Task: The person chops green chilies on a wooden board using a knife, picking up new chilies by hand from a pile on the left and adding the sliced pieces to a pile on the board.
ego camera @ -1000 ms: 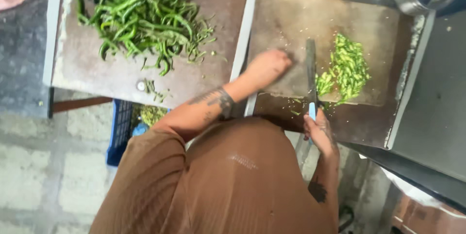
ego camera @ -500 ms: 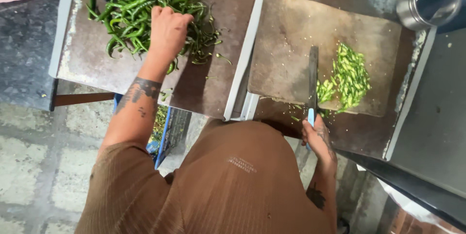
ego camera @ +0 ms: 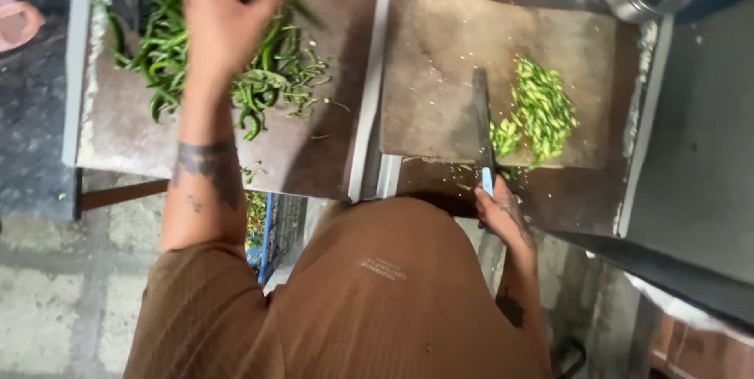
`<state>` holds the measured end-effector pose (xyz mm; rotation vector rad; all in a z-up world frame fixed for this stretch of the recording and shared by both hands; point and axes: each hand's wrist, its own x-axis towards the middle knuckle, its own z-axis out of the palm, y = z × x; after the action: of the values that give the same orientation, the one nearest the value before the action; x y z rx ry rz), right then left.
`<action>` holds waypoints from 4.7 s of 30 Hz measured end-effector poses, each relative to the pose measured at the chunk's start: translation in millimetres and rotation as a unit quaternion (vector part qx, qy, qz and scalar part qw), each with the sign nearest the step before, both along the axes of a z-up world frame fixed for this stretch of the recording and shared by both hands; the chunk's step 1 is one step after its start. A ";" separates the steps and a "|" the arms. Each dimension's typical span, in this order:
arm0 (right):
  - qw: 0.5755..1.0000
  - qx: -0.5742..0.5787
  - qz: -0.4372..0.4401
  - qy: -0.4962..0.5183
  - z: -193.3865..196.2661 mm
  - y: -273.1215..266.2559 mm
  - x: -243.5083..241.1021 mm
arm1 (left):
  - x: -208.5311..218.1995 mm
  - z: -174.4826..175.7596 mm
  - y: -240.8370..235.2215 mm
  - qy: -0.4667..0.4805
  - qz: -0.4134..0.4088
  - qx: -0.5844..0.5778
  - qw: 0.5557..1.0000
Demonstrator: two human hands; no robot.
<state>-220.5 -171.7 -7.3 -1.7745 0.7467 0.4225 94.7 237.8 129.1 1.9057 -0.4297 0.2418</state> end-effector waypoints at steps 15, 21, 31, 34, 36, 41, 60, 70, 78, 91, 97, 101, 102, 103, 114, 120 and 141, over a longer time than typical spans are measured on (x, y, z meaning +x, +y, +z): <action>0.971 -0.208 0.100 -0.059 2.3 -3.0 -0.7 | -61.6 -118.7 -191.5 -0.140 -0.265 0.252 0.920; 0.956 -0.257 0.118 -0.082 4.1 3.3 -21.0 | -69.2 -118.4 -219.4 -0.181 -0.351 0.307 0.866; 0.934 -0.291 0.200 -0.052 43.6 10.4 -45.0 | -82.8 -111.8 -224.0 -0.194 -0.380 0.302 0.853; 0.930 -0.299 0.216 0.008 43.2 15.8 -44.0 | -85.6 -110.2 -225.3 -0.186 -0.378 0.316 0.850; 0.943 -0.281 0.180 -0.011 35.7 16.0 -28.0 | -82.9 -107.8 -230.3 -0.197 -0.375 0.314 0.850; 0.920 -0.303 0.250 -0.002 23.8 7.5 -21.7 | -88.9 -113.8 -224.2 -0.207 -0.384 0.304 0.847; 0.942 -0.245 0.228 -0.005 40.1 10.8 -19.5 | -94.8 -113.6 -226.8 -0.174 -0.381 0.292 0.860; 0.935 -0.297 0.178 -0.076 -33.4 17.2 13.2 | -114.1 -112.3 -203.2 -0.183 -0.369 0.201 0.889; 0.942 -0.286 0.174 -0.031 -7.9 29.1 6.5 | -89.7 -113.4 -217.5 -0.160 -0.352 0.258 0.885; 0.927 -0.299 0.227 -0.031 18.7 1.0 -42.9 | -110.2 -123.3 -220.9 -0.171 -0.357 0.268 0.878; 0.975 -0.171 0.130 0.052 29.2 18.9 -38.2 | -107.6 -122.7 -220.1 -0.173 -0.358 0.261 0.879; 0.954 -0.263 0.141 0.020 -5.8 16.9 -9.8 | -112.0 -127.7 -219.7 -0.158 -0.367 0.263 0.879; 0.921 -0.328 0.210 -0.024 -8.5 13.1 -9.4 | -112.6 -128.2 -217.8 -0.167 -0.367 0.265 0.876; 0.918 -0.327 0.225 -0.019 -6.6 8.9 -11.9 | -113.0 -127.7 -216.3 -0.177 -0.368 0.267 0.873; 0.943 -0.273 0.184 -0.042 13.6 34.3 -4.0 | -113.8 -126.7 -214.6 -0.165 -0.371 0.265 0.875; 0.939 -0.293 0.174 -0.042 -25.0 26.7 14.9 | -113.4 -118.4 -198.9 -0.177 -0.364 0.184 0.896; 0.917 -0.317 0.231 -0.074 26.3 22.6 2.0 | -108.3 -132.7 -213.3 -0.133 -0.385 0.218 0.887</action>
<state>-218.5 -149.0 19.1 -2.5838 0.3593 0.3708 -13.5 24.5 -3.6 1.9659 -1.4842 -0.1430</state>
